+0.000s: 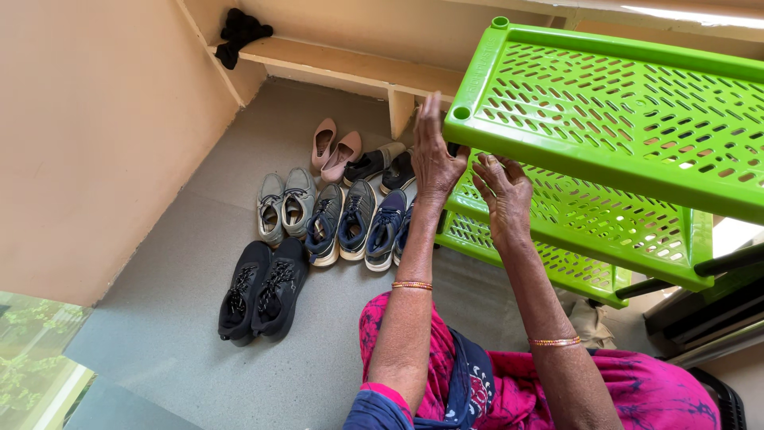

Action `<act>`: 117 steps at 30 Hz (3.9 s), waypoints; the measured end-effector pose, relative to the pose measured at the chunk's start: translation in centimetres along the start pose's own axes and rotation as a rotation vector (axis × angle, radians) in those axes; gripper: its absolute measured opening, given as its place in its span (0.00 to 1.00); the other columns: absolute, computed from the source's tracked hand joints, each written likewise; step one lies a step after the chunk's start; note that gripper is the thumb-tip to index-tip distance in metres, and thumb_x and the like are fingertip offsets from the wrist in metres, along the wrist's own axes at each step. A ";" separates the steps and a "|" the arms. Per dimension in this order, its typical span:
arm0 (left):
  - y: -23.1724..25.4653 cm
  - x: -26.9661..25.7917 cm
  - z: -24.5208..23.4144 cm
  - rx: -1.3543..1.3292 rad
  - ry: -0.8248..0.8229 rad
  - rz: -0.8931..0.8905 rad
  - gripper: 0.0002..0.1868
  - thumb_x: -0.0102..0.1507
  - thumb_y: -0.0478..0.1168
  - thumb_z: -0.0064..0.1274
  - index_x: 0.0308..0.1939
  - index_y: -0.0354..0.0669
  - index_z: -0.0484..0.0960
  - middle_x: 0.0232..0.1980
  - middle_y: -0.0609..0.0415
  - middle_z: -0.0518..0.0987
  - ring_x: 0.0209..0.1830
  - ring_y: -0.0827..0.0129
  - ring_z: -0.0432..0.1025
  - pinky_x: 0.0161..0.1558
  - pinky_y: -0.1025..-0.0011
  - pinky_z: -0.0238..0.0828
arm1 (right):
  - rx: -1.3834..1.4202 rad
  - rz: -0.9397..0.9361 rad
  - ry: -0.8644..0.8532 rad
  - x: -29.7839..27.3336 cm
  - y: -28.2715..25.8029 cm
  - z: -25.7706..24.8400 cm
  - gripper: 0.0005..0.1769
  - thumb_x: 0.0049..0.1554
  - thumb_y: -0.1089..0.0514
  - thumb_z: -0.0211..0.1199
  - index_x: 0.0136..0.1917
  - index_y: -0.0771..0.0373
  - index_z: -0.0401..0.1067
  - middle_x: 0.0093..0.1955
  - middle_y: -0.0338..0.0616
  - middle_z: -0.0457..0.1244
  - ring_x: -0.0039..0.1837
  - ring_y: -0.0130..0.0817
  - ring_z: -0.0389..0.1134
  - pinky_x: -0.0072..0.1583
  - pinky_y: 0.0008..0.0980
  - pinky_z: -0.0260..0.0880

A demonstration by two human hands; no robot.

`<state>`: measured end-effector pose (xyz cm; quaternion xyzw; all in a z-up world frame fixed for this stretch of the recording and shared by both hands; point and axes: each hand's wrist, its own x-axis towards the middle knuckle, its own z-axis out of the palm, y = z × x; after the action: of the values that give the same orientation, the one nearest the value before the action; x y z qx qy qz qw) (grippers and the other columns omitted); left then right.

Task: The person assembles a green plastic shoe rack by inserting black metal poles into the corners of the trays and stacking the trays to form a three-tier unit. The person sits on the floor and handles each tray and pole by hand.

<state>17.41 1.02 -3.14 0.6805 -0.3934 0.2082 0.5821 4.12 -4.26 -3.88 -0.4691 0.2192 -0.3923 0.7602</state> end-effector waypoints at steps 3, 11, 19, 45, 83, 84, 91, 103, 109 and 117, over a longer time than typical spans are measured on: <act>1.2 0.4 -0.9 0.352 -0.109 0.290 0.48 0.53 0.40 0.68 0.75 0.59 0.61 0.78 0.47 0.65 0.80 0.47 0.58 0.78 0.56 0.59 | -0.069 -0.019 -0.085 0.8 0.5 -1.1 0.21 0.59 0.57 0.66 0.63 0.67 0.71 0.61 0.44 0.69 0.62 0.30 0.70 0.63 0.33 0.73; -3.2 2.4 -2.0 -0.611 -0.358 -0.225 0.33 0.64 0.47 0.61 0.72 0.49 0.72 0.72 0.50 0.76 0.70 0.62 0.73 0.71 0.64 0.72 | -0.631 -0.295 -0.201 5.8 5.8 -2.5 0.29 0.59 0.58 0.67 0.70 0.72 0.66 0.70 0.55 0.64 0.72 0.41 0.65 0.69 0.35 0.64; -3.6 4.2 0.5 -0.226 -0.361 -0.299 0.42 0.60 0.70 0.53 0.64 0.39 0.79 0.56 0.43 0.84 0.57 0.62 0.78 0.58 0.64 0.74 | -0.510 -0.301 -0.252 11.2 9.2 1.2 0.22 0.60 0.53 0.66 0.61 0.70 0.72 0.54 0.50 0.69 0.55 0.38 0.68 0.58 0.41 0.69; -2.4 2.7 -0.5 0.546 -0.325 0.528 0.46 0.56 0.39 0.64 0.75 0.32 0.63 0.77 0.36 0.65 0.81 0.48 0.59 0.82 0.55 0.54 | -0.685 -0.507 -0.358 17.4 18.1 -3.0 0.21 0.62 0.57 0.63 0.64 0.70 0.67 0.61 0.57 0.68 0.63 0.46 0.69 0.64 0.43 0.69; -1.2 1.0 1.0 -0.137 -0.193 0.088 0.55 0.43 0.55 0.80 0.71 0.59 0.70 0.72 0.45 0.71 0.72 0.52 0.69 0.70 0.56 0.72 | -1.133 -0.771 -0.477 19.6 19.8 -3.8 0.38 0.66 0.60 0.59 0.82 0.65 0.45 0.81 0.59 0.49 0.83 0.50 0.49 0.80 0.49 0.47; -1.3 1.0 1.1 -0.135 -0.219 0.064 0.55 0.43 0.56 0.80 0.71 0.62 0.69 0.72 0.45 0.71 0.72 0.52 0.70 0.70 0.56 0.73 | -1.301 -0.888 -0.467 20.3 20.5 -4.2 0.40 0.66 0.62 0.58 0.84 0.65 0.43 0.84 0.60 0.47 0.85 0.50 0.47 0.82 0.49 0.43; -1.8 1.1 0.1 0.173 -0.231 0.288 0.55 0.47 0.66 0.69 0.73 0.53 0.64 0.76 0.35 0.62 0.73 0.40 0.63 0.69 0.51 0.65 | -0.979 -0.748 -0.536 20.8 21.8 -5.8 0.37 0.63 0.63 0.61 0.79 0.69 0.49 0.79 0.60 0.50 0.81 0.51 0.48 0.80 0.48 0.44; -4.5 1.6 0.7 0.469 -0.220 0.560 0.55 0.61 0.72 0.54 0.68 0.22 0.62 0.72 0.22 0.61 0.71 0.36 0.65 0.71 0.50 0.65 | -1.463 -1.077 -0.421 20.8 22.6 -6.0 0.33 0.58 0.68 0.60 0.75 0.73 0.58 0.70 0.64 0.58 0.73 0.58 0.58 0.74 0.49 0.55; -4.1 1.4 0.6 0.467 -0.239 0.522 0.49 0.61 0.71 0.54 0.62 0.26 0.67 0.73 0.24 0.61 0.72 0.35 0.64 0.70 0.51 0.66 | -1.021 -0.786 -0.477 20.6 22.3 -5.7 0.31 0.61 0.65 0.62 0.74 0.71 0.56 0.69 0.62 0.58 0.72 0.54 0.59 0.74 0.48 0.55; -3.4 1.1 0.2 0.409 -0.225 0.465 0.49 0.62 0.68 0.58 0.65 0.26 0.64 0.75 0.27 0.60 0.74 0.38 0.64 0.71 0.53 0.66 | -0.599 -0.556 -0.508 19.9 21.7 -5.0 0.33 0.62 0.62 0.64 0.75 0.68 0.53 0.71 0.56 0.58 0.73 0.48 0.59 0.76 0.43 0.56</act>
<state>20.70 0.58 -4.49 0.6939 -0.5501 0.3338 0.3231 21.00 -17.42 -24.75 -0.7894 -0.0037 -0.3731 0.4875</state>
